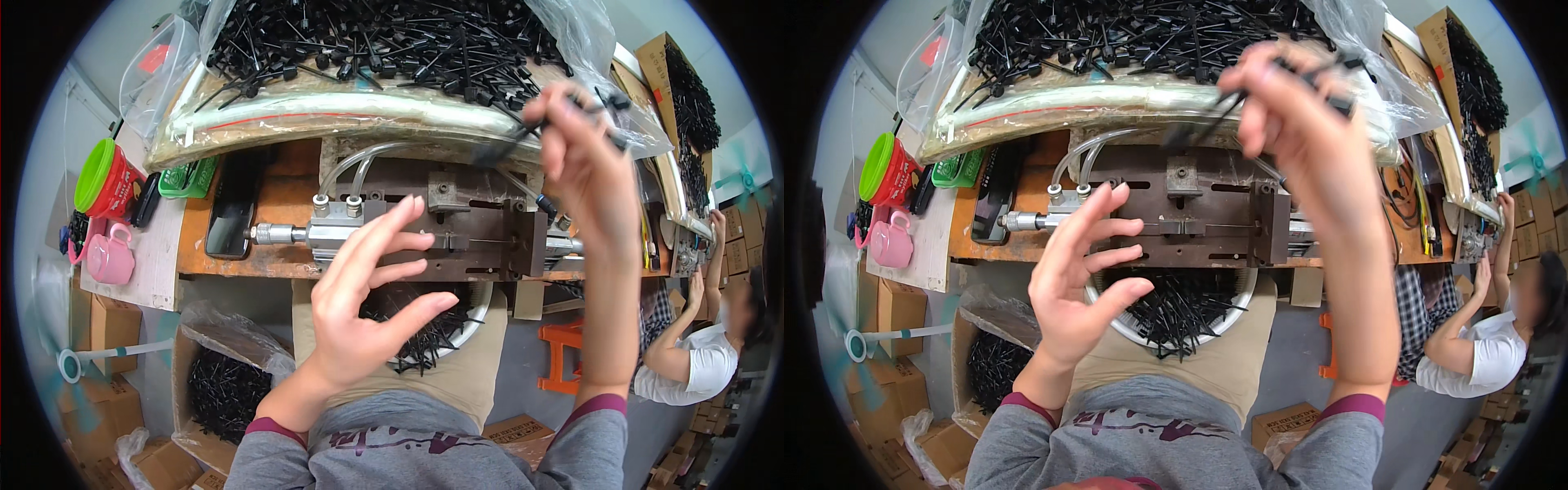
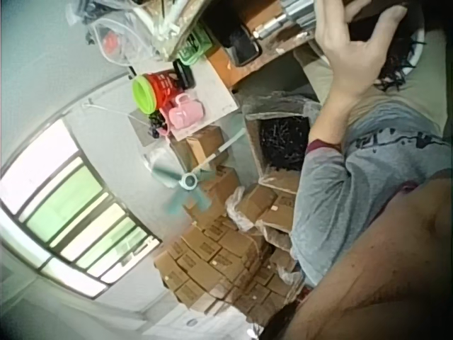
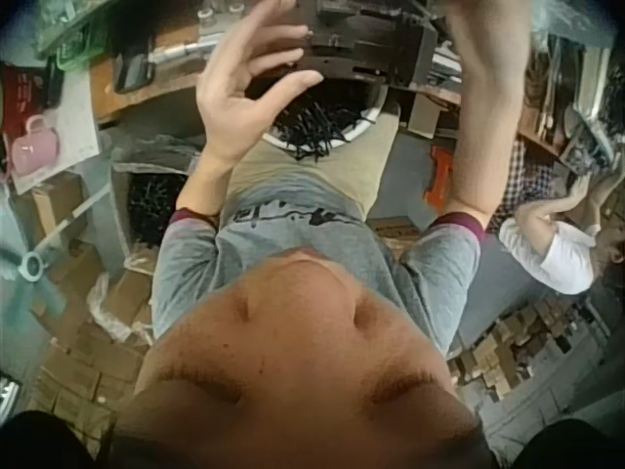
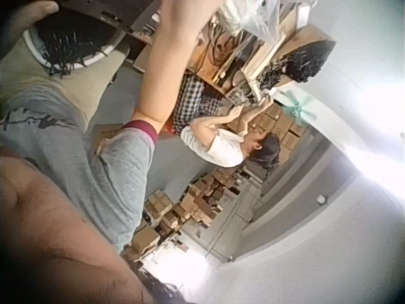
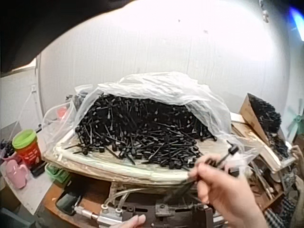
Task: Using a manual fixture to assemble or process small black plastic components.
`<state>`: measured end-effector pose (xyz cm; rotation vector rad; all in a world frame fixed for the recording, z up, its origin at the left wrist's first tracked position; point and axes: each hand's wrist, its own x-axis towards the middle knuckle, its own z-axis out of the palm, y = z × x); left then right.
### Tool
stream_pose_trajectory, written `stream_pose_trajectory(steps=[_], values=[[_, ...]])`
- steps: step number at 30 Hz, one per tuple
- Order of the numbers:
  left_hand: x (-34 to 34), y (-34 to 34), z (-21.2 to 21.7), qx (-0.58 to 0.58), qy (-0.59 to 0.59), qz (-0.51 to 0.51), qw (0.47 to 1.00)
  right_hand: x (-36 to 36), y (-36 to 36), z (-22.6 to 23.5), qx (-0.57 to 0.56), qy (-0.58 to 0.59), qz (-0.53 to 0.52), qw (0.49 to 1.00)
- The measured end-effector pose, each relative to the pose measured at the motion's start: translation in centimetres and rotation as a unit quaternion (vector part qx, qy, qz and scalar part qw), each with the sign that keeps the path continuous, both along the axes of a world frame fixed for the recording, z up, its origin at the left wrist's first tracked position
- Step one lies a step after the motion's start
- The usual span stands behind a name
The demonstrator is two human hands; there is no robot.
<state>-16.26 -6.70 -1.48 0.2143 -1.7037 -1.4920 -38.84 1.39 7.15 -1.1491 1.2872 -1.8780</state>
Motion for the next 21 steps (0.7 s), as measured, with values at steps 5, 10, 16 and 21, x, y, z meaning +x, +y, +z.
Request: stream_pose_trajectory(steps=[5,10,16,21], values=[[1.3,-0.1,-0.4,-0.016,-0.073,-0.072,0.995,5.4,3.6,-4.4,0.109,-0.188,0.033,0.975],[0.6,1.1,0.3,-0.156,-0.066,-0.021,0.985,5.6,5.1,-5.4,0.074,-0.252,0.040,0.964],[0.9,0.8,-0.2,-0.171,-0.055,-0.044,0.983,6.0,5.8,-6.1,0.085,-0.259,0.014,0.962],[1.3,1.3,-1.1,-0.174,-0.058,-0.037,0.982,4.4,7.0,-7.3,0.027,-0.206,-0.111,0.972]])
